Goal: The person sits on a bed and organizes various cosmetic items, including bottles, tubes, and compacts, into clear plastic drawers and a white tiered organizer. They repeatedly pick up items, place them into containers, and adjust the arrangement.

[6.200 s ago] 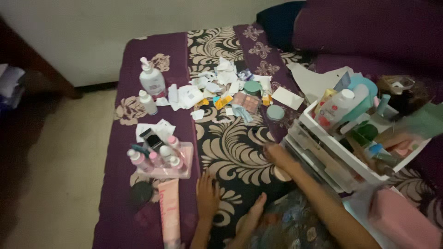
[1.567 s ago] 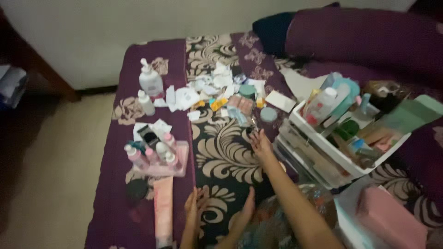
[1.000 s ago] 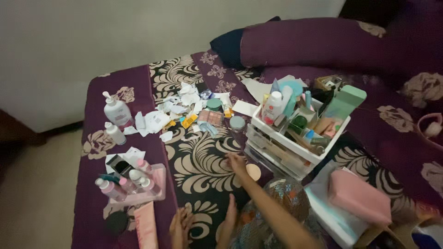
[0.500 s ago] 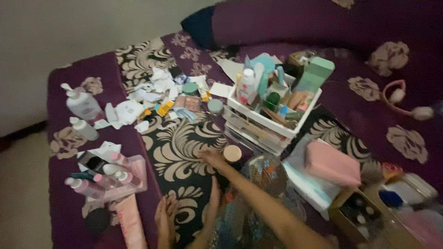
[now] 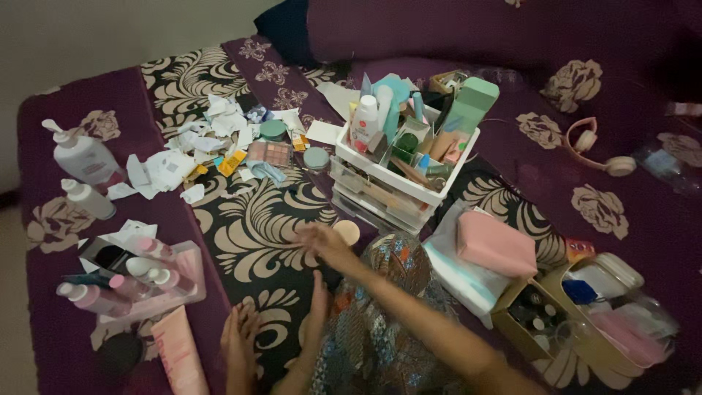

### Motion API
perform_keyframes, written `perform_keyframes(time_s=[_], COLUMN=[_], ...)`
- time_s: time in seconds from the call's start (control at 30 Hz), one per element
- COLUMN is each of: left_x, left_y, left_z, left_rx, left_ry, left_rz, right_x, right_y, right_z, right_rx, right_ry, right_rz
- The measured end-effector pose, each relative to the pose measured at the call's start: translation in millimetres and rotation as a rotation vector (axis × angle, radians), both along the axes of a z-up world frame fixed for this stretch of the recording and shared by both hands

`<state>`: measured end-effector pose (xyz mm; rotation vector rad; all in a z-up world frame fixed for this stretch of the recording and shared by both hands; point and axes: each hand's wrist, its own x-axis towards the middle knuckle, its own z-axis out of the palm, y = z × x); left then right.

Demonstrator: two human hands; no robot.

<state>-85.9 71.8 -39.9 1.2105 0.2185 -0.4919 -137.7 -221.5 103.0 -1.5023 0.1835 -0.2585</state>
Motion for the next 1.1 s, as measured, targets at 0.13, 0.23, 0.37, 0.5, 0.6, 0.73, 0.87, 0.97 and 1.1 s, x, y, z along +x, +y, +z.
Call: perform_keyframes(time_s=[0.13,0.23,0.37,0.5,0.6,0.73,0.87,0.97,1.1], left_x=[2,5,7,0,6,8,9,7,5], left_y=[-4,-4,-3,7,10,2,5,7,9], left_z=[8,5,-7,-20,-24,-34,-42,-41,-39], left_rx=[0.002,0.034,-0.008,-0.063,-0.093,-0.017,-0.111,-0.115,-0.073], left_ry=[0.045,0.072,0.073,0.029,-0.023,0.078,0.044,0.064,0.110], left_rz=[0.015,0.023,0.075,0.015,-0.001,0.072,0.065,0.084,0.064], right_x=[-52,-57,-45,-43,-50,-44,10,47,79], right_y=[-33,-62,-88,-95,-94,-73,-20,18,18], right_z=[100,163,199,209,225,229,189,134,73], right_rx=[-0.374,-0.699,-1.452,-1.213,-1.145,-0.570,-0.593,-0.429,-0.560], right_ry=[-0.323,-0.569,-0.357,-0.005,-0.391,-0.330,0.205,0.059,-0.167], right_rz=[-0.366,-0.768,-0.843,-0.654,-0.692,-0.348,-0.101,-0.020,-0.130])
